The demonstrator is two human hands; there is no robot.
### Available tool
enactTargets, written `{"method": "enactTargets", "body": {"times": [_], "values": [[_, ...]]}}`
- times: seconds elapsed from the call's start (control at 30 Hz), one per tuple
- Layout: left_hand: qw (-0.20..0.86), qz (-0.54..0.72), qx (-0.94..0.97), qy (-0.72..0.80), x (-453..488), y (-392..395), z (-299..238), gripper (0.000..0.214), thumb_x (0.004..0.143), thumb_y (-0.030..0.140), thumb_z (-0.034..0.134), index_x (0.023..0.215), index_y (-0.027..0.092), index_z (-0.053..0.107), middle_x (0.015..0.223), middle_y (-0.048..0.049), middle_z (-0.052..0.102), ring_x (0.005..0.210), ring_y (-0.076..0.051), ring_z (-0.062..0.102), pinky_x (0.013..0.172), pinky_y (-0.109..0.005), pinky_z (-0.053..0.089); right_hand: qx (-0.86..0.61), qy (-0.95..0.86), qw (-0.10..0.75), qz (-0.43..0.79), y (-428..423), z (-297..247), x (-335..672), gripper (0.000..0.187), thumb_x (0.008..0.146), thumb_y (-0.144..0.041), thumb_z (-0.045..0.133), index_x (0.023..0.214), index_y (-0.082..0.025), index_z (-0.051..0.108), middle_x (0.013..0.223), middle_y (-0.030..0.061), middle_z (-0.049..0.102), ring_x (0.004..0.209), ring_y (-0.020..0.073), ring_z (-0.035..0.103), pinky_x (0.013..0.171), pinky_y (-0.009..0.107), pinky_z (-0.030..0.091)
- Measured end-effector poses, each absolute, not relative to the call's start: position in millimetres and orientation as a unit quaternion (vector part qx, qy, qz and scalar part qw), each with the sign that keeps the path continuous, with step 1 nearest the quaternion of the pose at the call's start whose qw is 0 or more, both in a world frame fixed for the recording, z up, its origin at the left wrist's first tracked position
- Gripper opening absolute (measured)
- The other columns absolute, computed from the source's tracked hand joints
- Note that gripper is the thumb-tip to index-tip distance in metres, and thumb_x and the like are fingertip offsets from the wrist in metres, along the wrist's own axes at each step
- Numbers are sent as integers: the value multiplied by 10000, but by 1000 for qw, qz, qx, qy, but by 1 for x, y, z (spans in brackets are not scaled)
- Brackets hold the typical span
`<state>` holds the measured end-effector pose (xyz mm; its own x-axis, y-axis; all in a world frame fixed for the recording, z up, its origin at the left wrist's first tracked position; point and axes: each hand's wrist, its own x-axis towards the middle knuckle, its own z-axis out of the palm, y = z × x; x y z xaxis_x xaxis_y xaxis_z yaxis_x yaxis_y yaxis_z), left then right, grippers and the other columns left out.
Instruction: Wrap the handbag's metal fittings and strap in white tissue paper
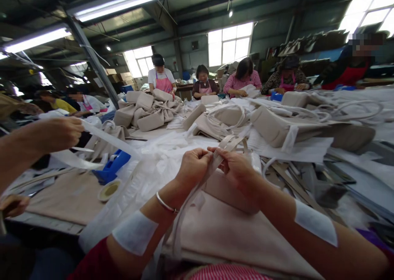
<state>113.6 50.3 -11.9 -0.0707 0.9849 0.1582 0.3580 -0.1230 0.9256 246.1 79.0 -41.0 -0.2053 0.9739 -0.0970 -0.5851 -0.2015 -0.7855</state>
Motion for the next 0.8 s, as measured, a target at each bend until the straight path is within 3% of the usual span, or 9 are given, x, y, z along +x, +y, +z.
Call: {"method": "enactTargets", "body": {"times": [0.1, 0.23, 0.37, 0.5, 0.67, 0.8], "values": [[352, 462, 593, 558, 115, 55, -14, 208, 796, 340, 644, 725, 156, 709, 731, -24, 720, 639, -147, 605, 593, -240, 442, -312, -287, 531, 734, 71, -45, 248, 148, 813, -304, 681, 879, -185, 738, 859, 29, 760, 724, 153, 657, 655, 259, 500], [346, 445, 604, 564, 115, 56, -22, 218, 771, 347, 666, 687, 152, 711, 628, 3, 667, 578, -124, 533, 562, -236, 389, -339, -214, 500, 768, 102, -39, 262, 326, 937, -376, 472, 831, -161, 693, 822, 86, 754, 736, 218, 685, 670, 359, 539], [342, 441, 598, 575, 115, 63, -27, 221, 767, 345, 658, 695, 144, 716, 611, 1, 653, 560, -119, 511, 535, -237, 364, -354, -224, 521, 743, 116, -42, 257, 162, 885, -167, 543, 778, -178, 665, 769, 43, 745, 684, 167, 675, 647, 282, 532], [353, 435, 594, 578, 118, 71, -31, 256, 787, 372, 631, 718, 141, 717, 648, -21, 684, 574, -135, 553, 537, -241, 399, -353, -239, 523, 738, 93, -58, 246, 63, 846, -192, 654, 788, -175, 672, 717, 12, 721, 564, 121, 607, 529, 219, 474], [348, 404, 615, 581, 124, 71, -31, 232, 779, 351, 646, 705, 148, 730, 647, -13, 682, 583, -132, 550, 545, -239, 393, -370, -225, 501, 749, 106, -58, 260, 188, 868, -320, 615, 799, -153, 664, 697, 57, 713, 577, 183, 636, 538, 305, 525], [316, 384, 633, 593, 128, 78, -25, 226, 797, 325, 636, 734, 140, 751, 632, -10, 672, 572, -126, 532, 541, -244, 375, -374, -231, 527, 727, 127, -53, 265, 89, 843, -193, 602, 785, -155, 658, 737, 44, 726, 629, 170, 659, 569, 285, 538]]}}
